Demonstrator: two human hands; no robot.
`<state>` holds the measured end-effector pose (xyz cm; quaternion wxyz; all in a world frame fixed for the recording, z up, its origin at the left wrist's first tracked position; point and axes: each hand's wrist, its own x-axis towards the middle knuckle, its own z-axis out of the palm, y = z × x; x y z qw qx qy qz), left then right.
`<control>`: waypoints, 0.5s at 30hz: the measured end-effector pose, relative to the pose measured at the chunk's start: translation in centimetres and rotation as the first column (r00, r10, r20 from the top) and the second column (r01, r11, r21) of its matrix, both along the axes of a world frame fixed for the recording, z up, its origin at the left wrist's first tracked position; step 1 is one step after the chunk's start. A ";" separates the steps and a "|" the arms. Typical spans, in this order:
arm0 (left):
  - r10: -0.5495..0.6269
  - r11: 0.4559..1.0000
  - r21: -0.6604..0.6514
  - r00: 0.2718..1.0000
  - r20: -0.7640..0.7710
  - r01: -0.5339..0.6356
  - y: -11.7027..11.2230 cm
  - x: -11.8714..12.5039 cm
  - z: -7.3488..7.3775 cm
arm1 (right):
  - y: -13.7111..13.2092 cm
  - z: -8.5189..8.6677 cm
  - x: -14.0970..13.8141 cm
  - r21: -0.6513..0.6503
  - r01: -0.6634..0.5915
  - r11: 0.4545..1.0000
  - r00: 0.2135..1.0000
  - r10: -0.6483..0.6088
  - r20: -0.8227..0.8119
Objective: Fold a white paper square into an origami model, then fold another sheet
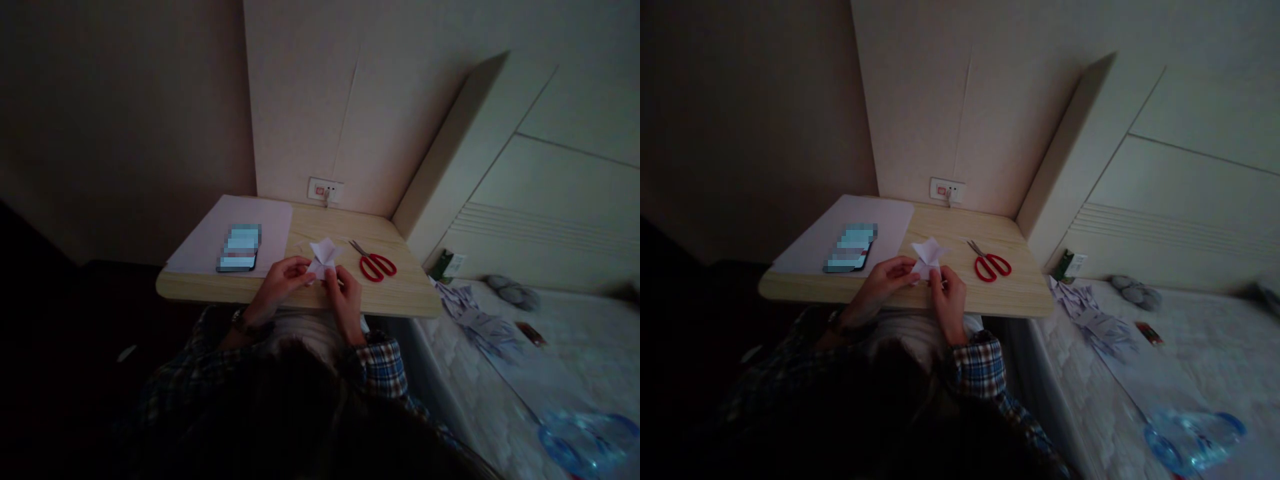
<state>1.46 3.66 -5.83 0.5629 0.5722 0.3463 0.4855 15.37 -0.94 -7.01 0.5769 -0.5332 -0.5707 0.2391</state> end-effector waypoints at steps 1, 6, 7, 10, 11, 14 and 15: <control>0.006 1.000 0.007 1.000 0.006 -0.006 0.0 0.0 0.0 | 0.0 0.0 0.0 -0.004 -0.010 1.000 1.000 0.010 0.002; 0.001 1.000 0.014 1.000 -0.002 -0.001 0.0 0.0 0.3 | 0.1 0.1 0.1 -0.006 -0.019 1.000 1.000 0.019 0.013; -0.011 1.000 0.006 1.000 -0.002 0.011 0.0 0.0 0.3 | 0.1 0.1 0.1 -0.002 -0.022 1.000 1.000 0.022 0.020; -0.039 0.999 -0.015 0.999 -0.002 0.039 -0.1 0.2 0.5 | 0.0 0.2 0.0 0.000 -0.087 0.996 0.995 0.086 0.057; -0.035 0.999 -0.022 0.999 -0.005 0.035 -0.1 0.2 0.6 | -0.1 0.2 0.0 -0.006 -0.115 0.993 0.991 0.115 0.074; -0.007 0.999 -0.039 1.000 -0.017 0.007 -0.1 0.2 0.6 | -0.3 0.3 -0.2 -0.014 -0.128 0.992 0.985 0.129 0.118; -0.001 0.999 -0.047 1.000 -0.020 0.000 -0.1 0.2 0.6 | -0.3 0.3 -0.2 -0.014 -0.121 0.993 0.985 0.121 0.125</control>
